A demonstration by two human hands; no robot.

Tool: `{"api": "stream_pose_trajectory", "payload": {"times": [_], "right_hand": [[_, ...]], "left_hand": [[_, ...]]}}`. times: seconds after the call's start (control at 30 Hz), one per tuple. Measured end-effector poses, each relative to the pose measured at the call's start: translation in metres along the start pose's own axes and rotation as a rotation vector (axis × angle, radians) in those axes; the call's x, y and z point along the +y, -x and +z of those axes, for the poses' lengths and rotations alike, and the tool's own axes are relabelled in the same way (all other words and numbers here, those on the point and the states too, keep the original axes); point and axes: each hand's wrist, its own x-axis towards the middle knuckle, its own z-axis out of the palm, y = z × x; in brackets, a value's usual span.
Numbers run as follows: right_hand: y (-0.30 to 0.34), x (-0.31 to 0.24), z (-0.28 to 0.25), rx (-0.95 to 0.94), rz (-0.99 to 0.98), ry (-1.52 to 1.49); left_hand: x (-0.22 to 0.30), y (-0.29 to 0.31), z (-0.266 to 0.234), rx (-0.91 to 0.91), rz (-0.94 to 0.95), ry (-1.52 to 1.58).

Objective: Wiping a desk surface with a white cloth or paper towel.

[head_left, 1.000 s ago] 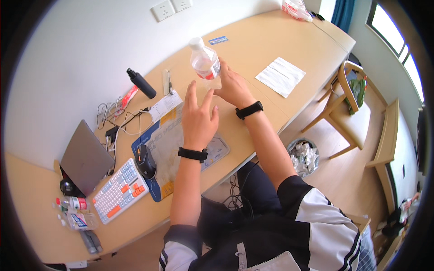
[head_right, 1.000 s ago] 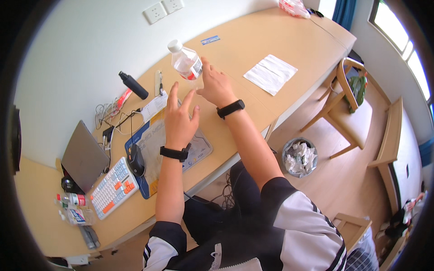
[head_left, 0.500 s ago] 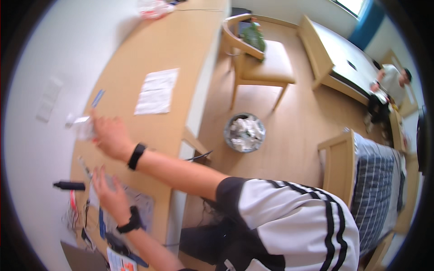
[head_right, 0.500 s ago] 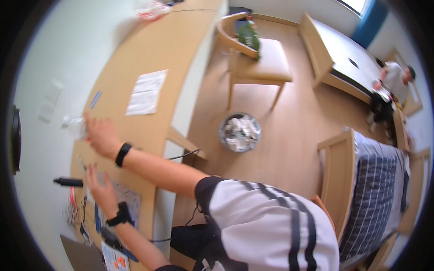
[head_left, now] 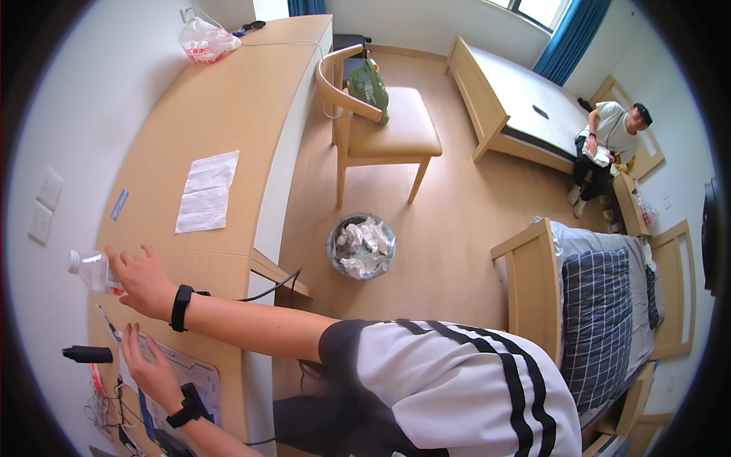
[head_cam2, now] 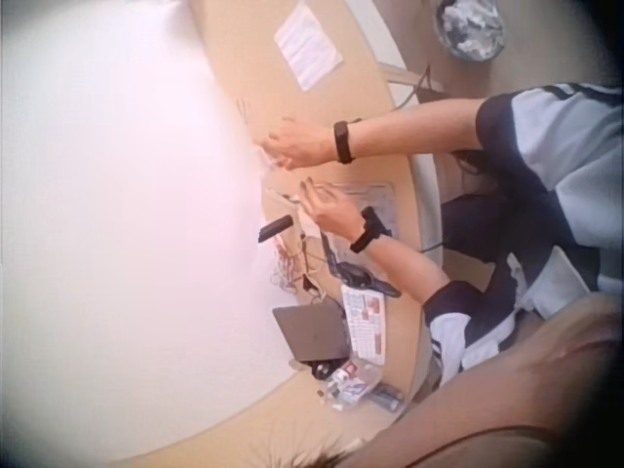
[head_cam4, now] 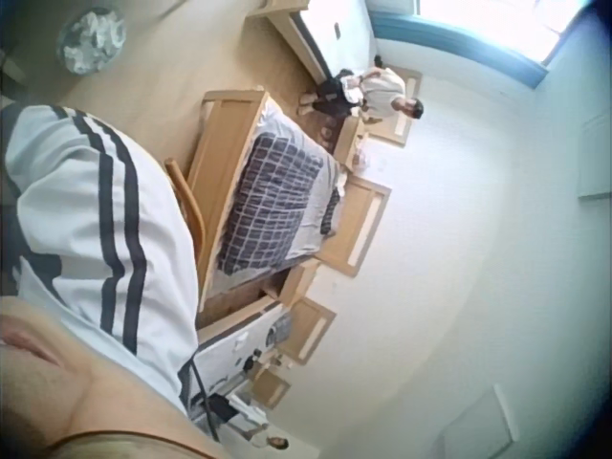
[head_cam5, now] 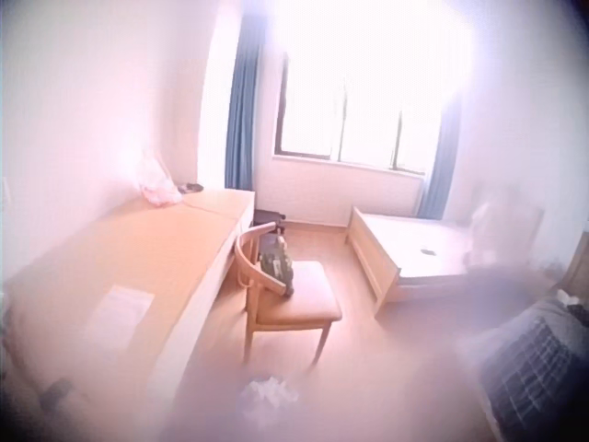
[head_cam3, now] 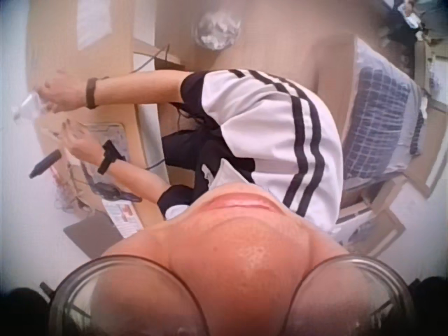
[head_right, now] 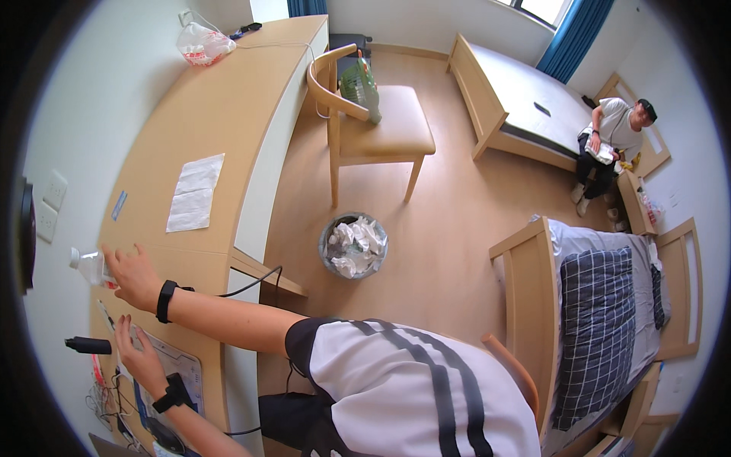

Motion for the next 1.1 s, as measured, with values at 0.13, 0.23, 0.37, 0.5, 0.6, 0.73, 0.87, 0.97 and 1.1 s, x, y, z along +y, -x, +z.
{"api": "stream_pose_trajectory", "payload": {"times": [0.13, 0.23, 0.37, 0.5, 0.6, 0.73, 0.87, 0.97, 1.1], "right_hand": [[-0.001, 0.008, -0.006, -0.032, 0.006, 0.019], [-0.004, -0.005, 0.004, -0.005, -0.043, 0.063], [-0.023, 0.002, 0.028, -0.001, -0.013, 0.007], [-0.027, 0.007, 0.035, -0.101, -0.001, -0.081], [-0.049, 0.009, 0.016, -0.207, -0.025, -0.048], [-0.06, 0.005, 0.034, -0.257, -0.075, 0.001], [-0.066, 0.006, 0.013, -0.271, -0.01, 0.065], [-0.065, 0.001, 0.014, -0.227, -0.129, 0.131], [-0.062, 0.016, 0.016, -0.213, -0.133, 0.016]], "left_hand": [[-0.011, -0.006, 0.003, -0.003, 0.007, 0.038], [-0.01, -0.006, -0.019, 0.031, 0.057, 0.185], [0.073, 0.0, -0.072, -0.059, 0.262, 0.723], [0.116, 0.018, -0.122, -0.127, 0.775, 1.159], [0.123, 0.033, -0.147, 0.095, 0.582, 2.12], [0.113, 0.044, -0.164, -0.179, 0.624, 2.235], [0.095, 0.048, -0.171, -0.2, 0.636, 2.307], [0.087, 0.049, -0.168, -0.159, 0.633, 2.303], [0.09, 0.04, -0.159, -0.165, 0.588, 2.308]]}}
